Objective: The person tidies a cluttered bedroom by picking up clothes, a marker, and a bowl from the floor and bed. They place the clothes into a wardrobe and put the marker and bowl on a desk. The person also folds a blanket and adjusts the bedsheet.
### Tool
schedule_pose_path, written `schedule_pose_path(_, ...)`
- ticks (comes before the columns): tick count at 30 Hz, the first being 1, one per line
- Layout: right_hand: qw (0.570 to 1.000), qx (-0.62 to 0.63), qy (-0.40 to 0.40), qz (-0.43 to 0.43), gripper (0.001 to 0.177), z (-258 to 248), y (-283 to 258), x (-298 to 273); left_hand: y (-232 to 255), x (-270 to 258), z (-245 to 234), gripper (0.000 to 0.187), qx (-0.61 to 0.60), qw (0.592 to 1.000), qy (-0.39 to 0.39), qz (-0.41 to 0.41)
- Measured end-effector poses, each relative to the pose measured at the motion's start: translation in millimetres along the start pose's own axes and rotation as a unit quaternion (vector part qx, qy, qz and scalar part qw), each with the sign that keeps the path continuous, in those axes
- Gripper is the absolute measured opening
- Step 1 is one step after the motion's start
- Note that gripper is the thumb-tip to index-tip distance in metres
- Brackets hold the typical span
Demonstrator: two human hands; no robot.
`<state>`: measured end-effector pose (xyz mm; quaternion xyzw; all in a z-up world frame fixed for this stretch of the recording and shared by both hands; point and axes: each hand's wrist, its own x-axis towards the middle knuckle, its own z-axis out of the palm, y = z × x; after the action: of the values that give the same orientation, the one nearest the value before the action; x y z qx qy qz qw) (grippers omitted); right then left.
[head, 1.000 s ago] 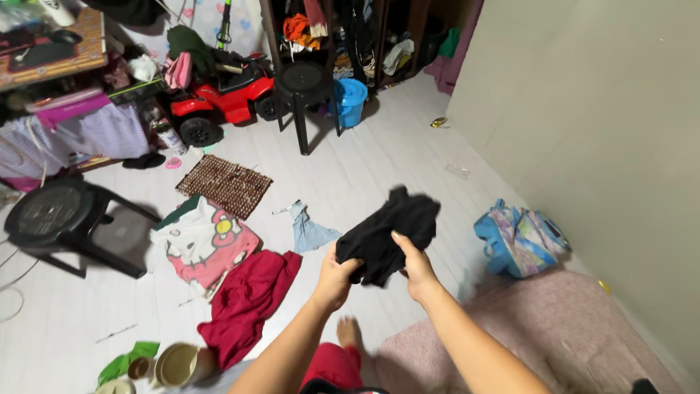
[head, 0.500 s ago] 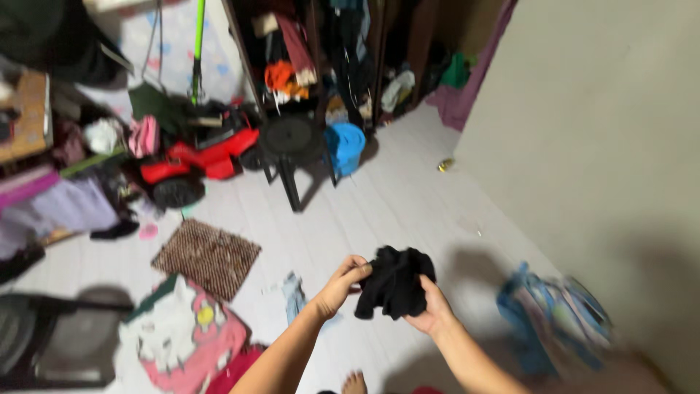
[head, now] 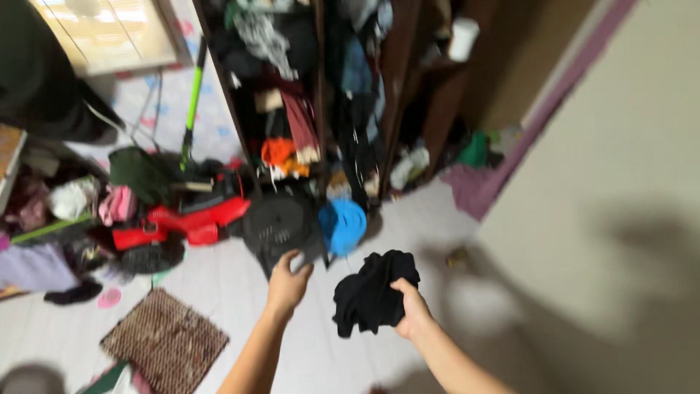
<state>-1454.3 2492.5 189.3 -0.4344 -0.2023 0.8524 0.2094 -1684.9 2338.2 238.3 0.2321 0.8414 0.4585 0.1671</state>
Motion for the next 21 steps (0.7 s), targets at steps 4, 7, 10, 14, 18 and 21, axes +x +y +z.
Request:
schedule_pose_path(4,0.998,-0.051,-0.012,-0.022,0.043,72,-76,51,38,56,9,0.057,-0.013,1.0,0.016,0.02)
schedule_pose_path(7,0.994,-0.076,-0.046,-0.071,0.04,131,-118,91,60,109,11,0.058,-0.009,0.999,0.019,0.024)
schedule_pose_path(10,0.99,-0.08,-0.073,-0.094,0.04,182,-141,135,67,171,8,0.058,-0.011,0.997,0.036,0.062)
schedule_pose_path(14,0.986,-0.06,-0.101,-0.118,0.041,247,-166,186,86,259,-1,0.058,-0.011,0.995,0.054,0.086)
schedule_pose_path(18,0.991,-0.025,-0.087,-0.097,0.042,307,-196,224,119,332,-21,0.057,0.012,0.993,0.037,0.108)
schedule_pose_path(21,0.986,0.022,-0.094,-0.136,0.046,345,-224,243,156,375,-32,0.056,-0.022,0.999,-0.02,0.017)
